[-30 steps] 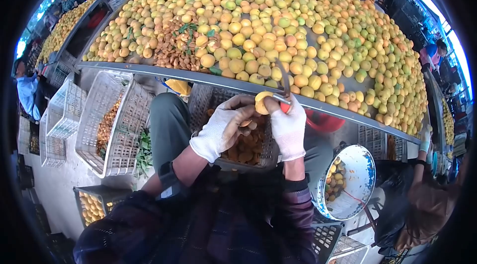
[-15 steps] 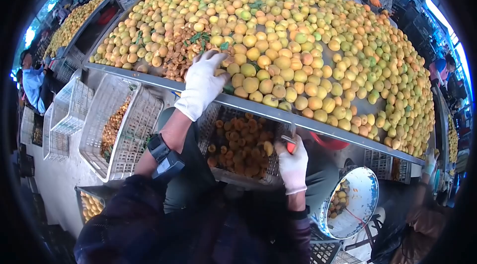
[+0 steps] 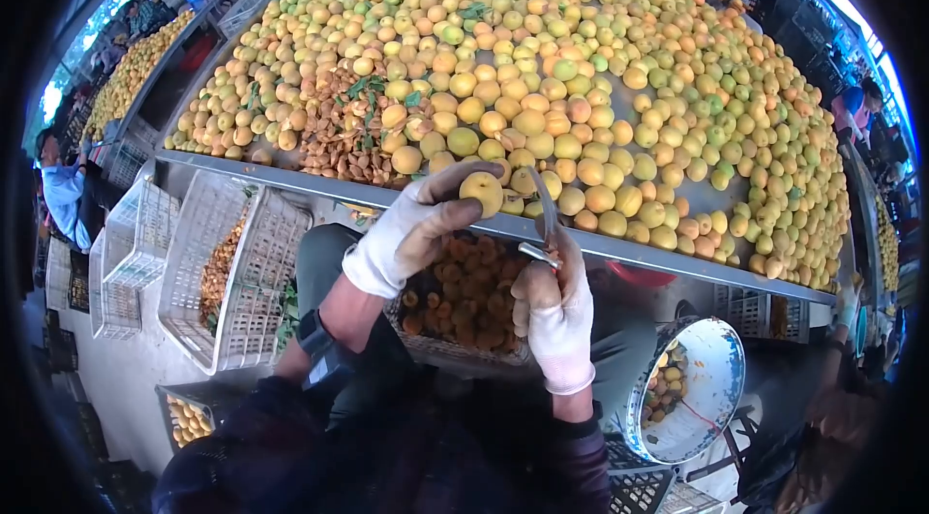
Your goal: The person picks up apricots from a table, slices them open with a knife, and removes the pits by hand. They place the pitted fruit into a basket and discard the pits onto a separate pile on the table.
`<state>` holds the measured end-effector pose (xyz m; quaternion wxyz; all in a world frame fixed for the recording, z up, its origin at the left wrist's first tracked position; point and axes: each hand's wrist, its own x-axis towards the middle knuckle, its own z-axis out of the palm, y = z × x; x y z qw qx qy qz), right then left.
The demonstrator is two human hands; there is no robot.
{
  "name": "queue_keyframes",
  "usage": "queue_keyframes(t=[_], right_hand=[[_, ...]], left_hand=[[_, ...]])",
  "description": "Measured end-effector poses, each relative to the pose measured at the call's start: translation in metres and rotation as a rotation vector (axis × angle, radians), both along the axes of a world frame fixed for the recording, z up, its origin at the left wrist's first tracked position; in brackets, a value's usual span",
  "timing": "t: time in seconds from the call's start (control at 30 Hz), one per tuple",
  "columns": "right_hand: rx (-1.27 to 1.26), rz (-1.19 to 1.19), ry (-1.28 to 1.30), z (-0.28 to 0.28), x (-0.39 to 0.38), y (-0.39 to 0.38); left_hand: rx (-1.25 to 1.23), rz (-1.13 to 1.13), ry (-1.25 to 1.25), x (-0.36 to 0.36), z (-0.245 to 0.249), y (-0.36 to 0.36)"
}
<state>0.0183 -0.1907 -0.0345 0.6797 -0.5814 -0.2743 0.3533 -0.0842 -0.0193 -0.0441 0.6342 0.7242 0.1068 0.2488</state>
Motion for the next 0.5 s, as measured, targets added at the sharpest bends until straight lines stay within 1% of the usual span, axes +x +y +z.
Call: queue_keyframes(t=[0.07, 0.1, 0.13, 0.2, 0.23, 0.3, 0.33, 0.37, 0.4, 0.43, 0.47, 0.5], right_hand=[[0.021, 0.015, -0.052, 0.006, -0.006, -0.003], [-0.024, 0.023, -0.049, 0.009, -0.01, -0.005], [-0.07, 0.03, -0.043, 0.012, -0.013, -0.007], [-0.053, 0.01, -0.087, 0.016, -0.018, -0.012], [-0.064, -0.019, -0.092, 0.017, -0.018, -0.014], [-0.073, -0.054, -0.096, 0.021, -0.02, -0.017], [-0.132, -0.04, -0.055, 0.024, -0.021, -0.015], [-0.191, -0.027, -0.016, 0.027, -0.022, -0.012], [-0.25, -0.012, 0.023, 0.029, -0.022, -0.011], [-0.279, 0.005, 0.095, 0.024, -0.021, -0.011], [-0.277, -0.001, 0.089, 0.017, -0.021, -0.012], [-0.034, 0.035, 0.287, 0.009, -0.022, -0.015]], left_hand=[[-0.724, -0.127, -0.275, 0.0, -0.009, -0.021], [-0.831, -0.168, -0.324, -0.003, -0.01, -0.027], [-0.827, -0.171, -0.324, -0.007, -0.01, -0.034], [-0.501, -0.009, -0.21, -0.013, -0.007, -0.045], [-0.499, -0.011, -0.211, -0.015, -0.005, -0.049], [-0.295, 0.087, -0.111, -0.017, 0.001, -0.058], [-0.19, 0.132, -0.062, -0.016, 0.005, -0.063], [0.009, 0.177, -0.054, -0.015, 0.008, -0.067], [0.197, 0.175, -0.059, -0.015, 0.006, -0.067], [0.16, 0.17, -0.059, -0.015, 0.006, -0.072], [0.122, 0.165, -0.06, -0.015, 0.009, -0.078], [0.123, 0.163, -0.067, -0.014, 0.011, -0.082]])
